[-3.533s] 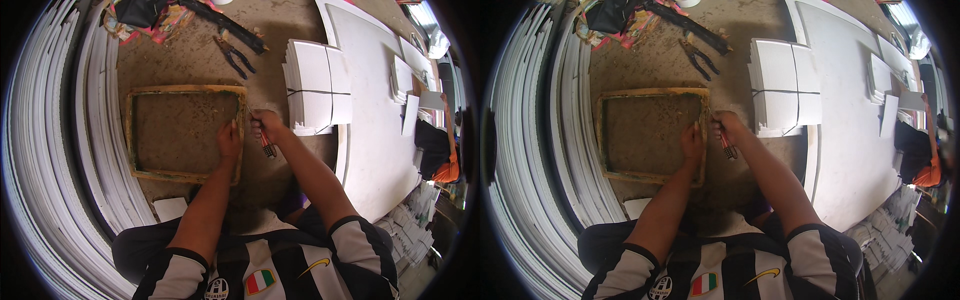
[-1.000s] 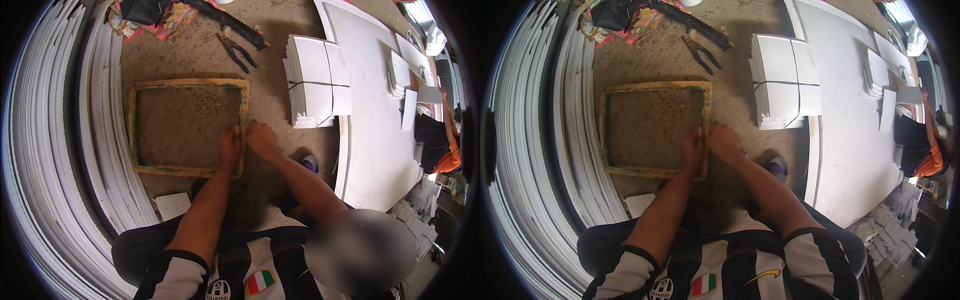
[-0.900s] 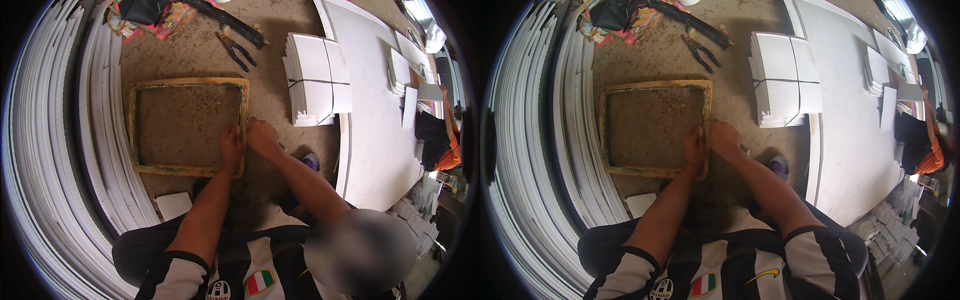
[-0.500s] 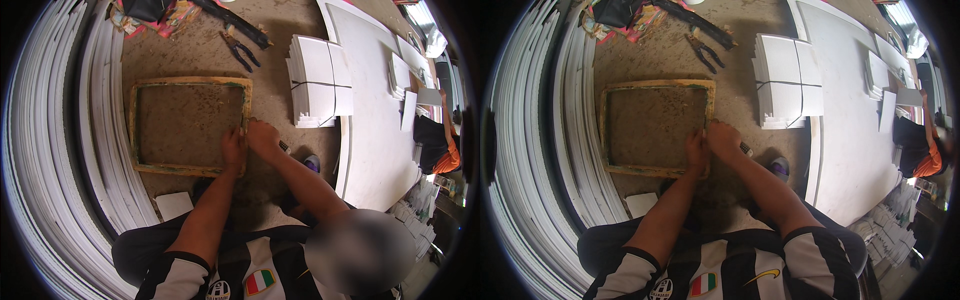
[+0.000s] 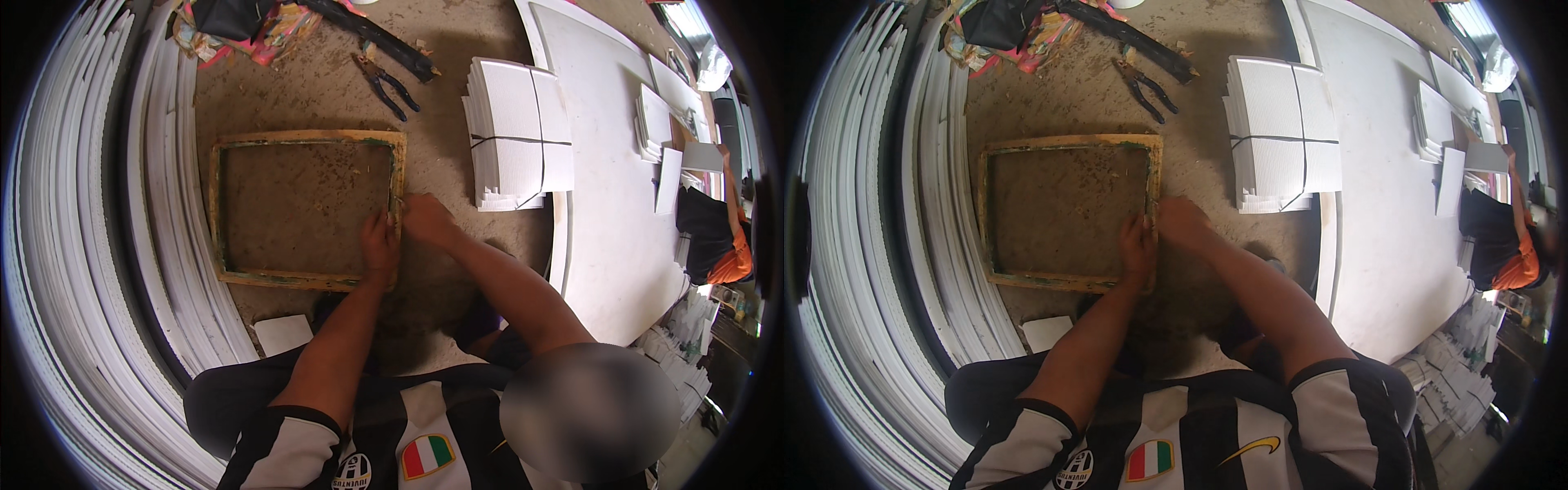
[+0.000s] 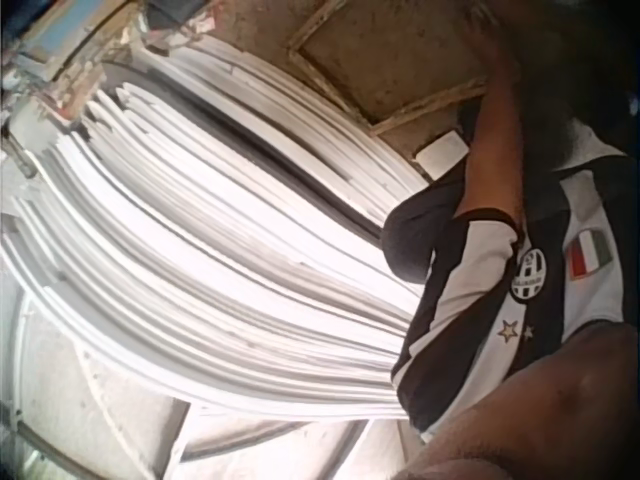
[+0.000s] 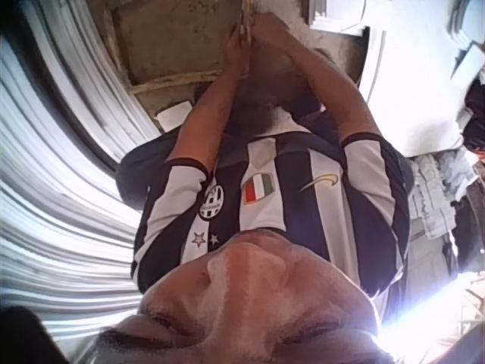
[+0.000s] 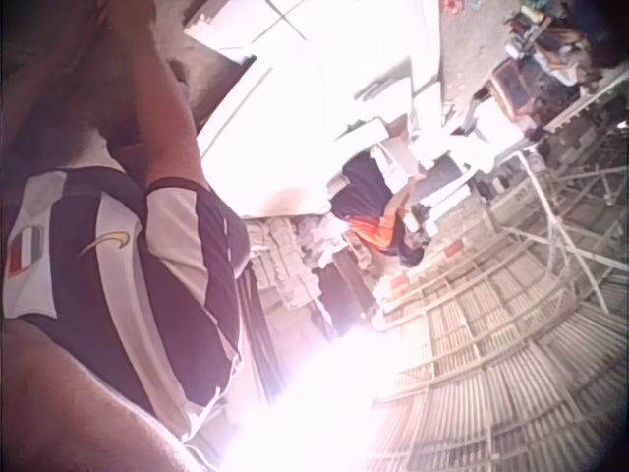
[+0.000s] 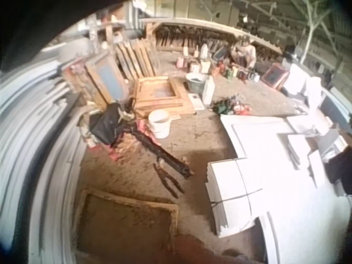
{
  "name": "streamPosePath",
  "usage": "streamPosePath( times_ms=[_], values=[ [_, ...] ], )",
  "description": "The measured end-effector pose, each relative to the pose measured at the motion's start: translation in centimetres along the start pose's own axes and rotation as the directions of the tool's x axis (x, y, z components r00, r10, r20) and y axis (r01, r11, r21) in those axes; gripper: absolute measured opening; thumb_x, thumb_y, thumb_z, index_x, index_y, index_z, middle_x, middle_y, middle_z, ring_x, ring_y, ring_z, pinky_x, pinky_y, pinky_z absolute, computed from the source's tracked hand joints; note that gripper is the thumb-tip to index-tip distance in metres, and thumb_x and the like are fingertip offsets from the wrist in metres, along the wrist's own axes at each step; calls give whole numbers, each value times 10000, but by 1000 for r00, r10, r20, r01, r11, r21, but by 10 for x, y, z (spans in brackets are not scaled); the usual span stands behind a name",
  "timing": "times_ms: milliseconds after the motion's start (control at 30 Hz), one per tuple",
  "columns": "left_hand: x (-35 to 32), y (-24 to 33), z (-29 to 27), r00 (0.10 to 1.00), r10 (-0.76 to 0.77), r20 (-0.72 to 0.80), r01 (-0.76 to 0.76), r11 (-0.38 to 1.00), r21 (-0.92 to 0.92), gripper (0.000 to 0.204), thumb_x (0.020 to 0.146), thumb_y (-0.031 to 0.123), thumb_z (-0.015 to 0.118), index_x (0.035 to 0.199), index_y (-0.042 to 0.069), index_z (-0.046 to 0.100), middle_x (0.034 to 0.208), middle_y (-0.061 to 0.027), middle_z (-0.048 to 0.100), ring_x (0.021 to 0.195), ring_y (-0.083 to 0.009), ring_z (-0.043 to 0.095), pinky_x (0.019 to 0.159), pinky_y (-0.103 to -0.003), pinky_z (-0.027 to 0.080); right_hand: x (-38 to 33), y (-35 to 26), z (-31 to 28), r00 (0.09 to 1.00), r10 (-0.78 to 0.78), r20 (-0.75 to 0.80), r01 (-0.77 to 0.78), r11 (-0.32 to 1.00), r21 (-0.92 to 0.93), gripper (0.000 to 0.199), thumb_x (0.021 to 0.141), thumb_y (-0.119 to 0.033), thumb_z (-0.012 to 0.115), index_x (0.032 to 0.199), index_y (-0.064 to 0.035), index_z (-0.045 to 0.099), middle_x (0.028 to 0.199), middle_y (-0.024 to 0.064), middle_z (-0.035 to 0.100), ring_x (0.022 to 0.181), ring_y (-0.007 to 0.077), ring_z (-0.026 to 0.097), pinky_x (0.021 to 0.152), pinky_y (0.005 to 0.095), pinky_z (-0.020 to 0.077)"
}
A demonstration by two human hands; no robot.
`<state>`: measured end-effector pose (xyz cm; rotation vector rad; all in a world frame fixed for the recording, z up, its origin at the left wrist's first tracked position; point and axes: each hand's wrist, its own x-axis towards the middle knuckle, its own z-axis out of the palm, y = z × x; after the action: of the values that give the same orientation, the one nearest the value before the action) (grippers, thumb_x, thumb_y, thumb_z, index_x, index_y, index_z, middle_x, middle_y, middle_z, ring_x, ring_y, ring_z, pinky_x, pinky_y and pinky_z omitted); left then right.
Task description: The person sits on the floor and uses a small tool to scrape and clean the edges of a wooden frame. They repeatedly work on the same frame, removing debris and residue from the corners and sides.
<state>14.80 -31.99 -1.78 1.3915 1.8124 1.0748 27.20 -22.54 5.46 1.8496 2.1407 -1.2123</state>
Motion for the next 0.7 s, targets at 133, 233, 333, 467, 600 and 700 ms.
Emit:
streamPosePath(
  times_ms=[133,233,333,467,600,700],
  values=[
    [3,2,2,994,106,-32,-103,992,71,289,1031,95,566,1261,-48,668,1089,-242,657,968,-404,649,845,-466,532,22,32,16,998,-20,56,6,972,237,294,963,-212,526,1032,10,706,967,278,712,948,441,716,823,532,571],
    [1,0,-3,996,89,-24,-87,993,79,286,1035,105,568,1250,-51,674,1088,-235,662,964,-392,655,841,-463,536,13,21,16,1000,-14,7,13,995,101,305,967,-254,563,1040,7,703,964,270,719,954,435,721,829,523,578],
    [4,2,-6,995,94,-29,-92,992,83,279,1031,108,579,1237,-51,683,1086,-232,665,954,-390,658,834,-461,539,-6,-20,-13,998,49,47,-42,989,-140,318,958,-281,606,1046,8,704,973,254,732,960,409,734,821,509,592],
    [6,1,-1,996,84,-18,-82,994,73,276,1032,105,577,1236,-46,685,1094,-238,668,960,-393,660,834,-465,541,-10,-25,-18,998,10,58,4,970,-242,316,944,-271,634,1054,17,702,999,233,747,973,376,748,821,493,609],
    [5,-2,-2,995,101,-7,-99,988,115,272,1031,100,571,1233,-42,685,1102,-243,671,962,-400,661,838,-468,541,-12,-29,-12,998,41,52,-28,973,-230,313,945,-264,633,1059,22,686,1005,219,752,967,378,748,818,490,611],
    [1,2,-1,996,88,-8,-86,989,118,270,1025,96,572,1230,-40,684,1102,-243,671,957,-409,661,839,-471,541,-9,-22,-3,998,26,49,-14,972,-234,337,934,-277,647,1092,19,682,986,237,744,959,385,747,821,492,610]
  ],
)
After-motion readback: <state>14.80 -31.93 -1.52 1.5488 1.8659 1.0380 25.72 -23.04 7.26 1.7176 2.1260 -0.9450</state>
